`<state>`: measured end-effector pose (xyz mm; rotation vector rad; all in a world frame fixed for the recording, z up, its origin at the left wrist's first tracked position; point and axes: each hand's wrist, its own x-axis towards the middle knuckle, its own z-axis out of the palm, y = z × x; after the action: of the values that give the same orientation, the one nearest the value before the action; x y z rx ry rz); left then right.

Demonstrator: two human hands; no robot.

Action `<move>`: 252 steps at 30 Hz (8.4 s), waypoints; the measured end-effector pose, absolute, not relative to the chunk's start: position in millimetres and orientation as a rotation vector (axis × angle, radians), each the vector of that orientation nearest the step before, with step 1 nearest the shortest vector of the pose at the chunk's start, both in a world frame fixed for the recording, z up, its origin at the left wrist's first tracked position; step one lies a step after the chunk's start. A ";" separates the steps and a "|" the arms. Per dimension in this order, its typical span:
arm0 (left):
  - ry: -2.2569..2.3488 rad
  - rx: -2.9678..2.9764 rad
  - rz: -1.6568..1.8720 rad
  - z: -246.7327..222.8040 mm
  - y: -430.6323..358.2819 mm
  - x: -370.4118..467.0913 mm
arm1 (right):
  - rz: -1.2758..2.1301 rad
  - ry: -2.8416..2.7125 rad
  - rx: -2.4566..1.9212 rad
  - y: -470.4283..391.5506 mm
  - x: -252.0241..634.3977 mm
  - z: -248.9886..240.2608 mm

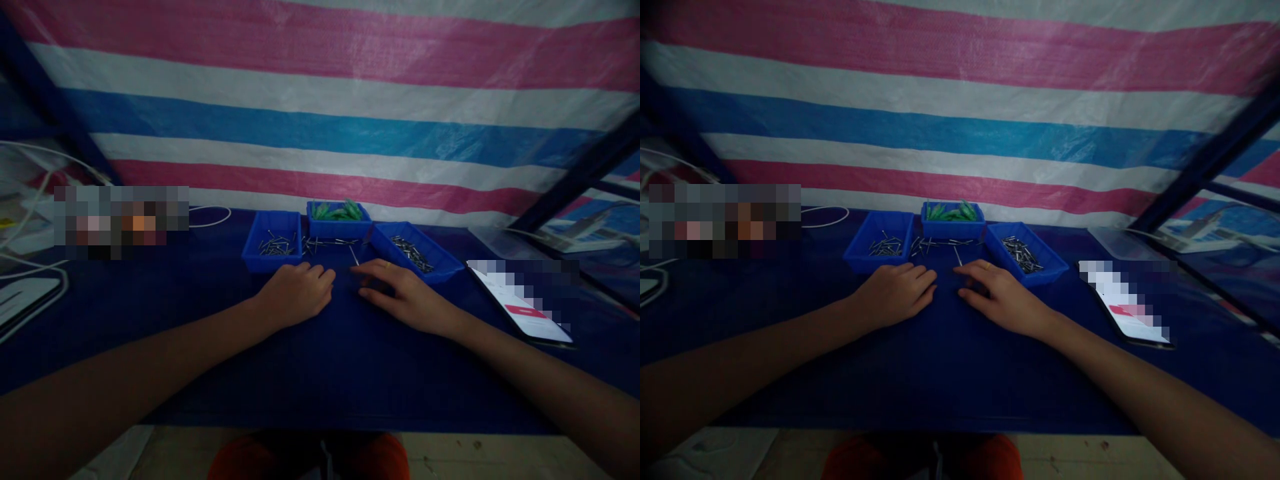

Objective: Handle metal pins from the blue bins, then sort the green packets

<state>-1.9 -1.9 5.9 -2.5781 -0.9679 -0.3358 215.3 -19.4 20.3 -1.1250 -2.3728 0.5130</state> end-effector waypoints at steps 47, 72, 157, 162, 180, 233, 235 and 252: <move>-1.283 -2.388 -0.202 7.7 -20.6 1.9 | -0.159 -2.744 -1.088 5.0 189.1 9.4; -1.202 -2.445 -0.186 8.2 -16.3 -5.0 | -0.494 -2.678 -1.749 40.0 180.2 22.6; -0.534 -2.696 -0.563 2.5 -0.2 -0.8 | 0.042 -2.764 -0.971 -21.8 211.1 19.9; -0.598 -2.676 -0.591 5.0 -0.7 -0.3 | 0.022 -2.742 -1.021 -21.7 211.9 21.0; -0.783 -2.668 -0.523 5.0 0.4 -1.8 | 0.007 -2.716 -1.136 -17.5 215.1 22.2; -0.733 -2.597 -0.501 3.1 1.7 -3.3 | 0.020 -2.696 -1.126 -15.6 216.9 18.8; -0.730 -2.594 -0.496 2.6 2.4 -3.7 | 0.020 -2.699 -1.124 -15.8 216.5 18.7; -0.660 -2.656 -0.441 2.5 3.5 -5.4 | 0.042 -2.693 -1.146 -17.0 215.9 19.5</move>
<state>-5.4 3.5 2.5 -2.6564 -0.6600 -0.4406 215.9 -17.0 19.5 -1.1455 -2.6933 0.0417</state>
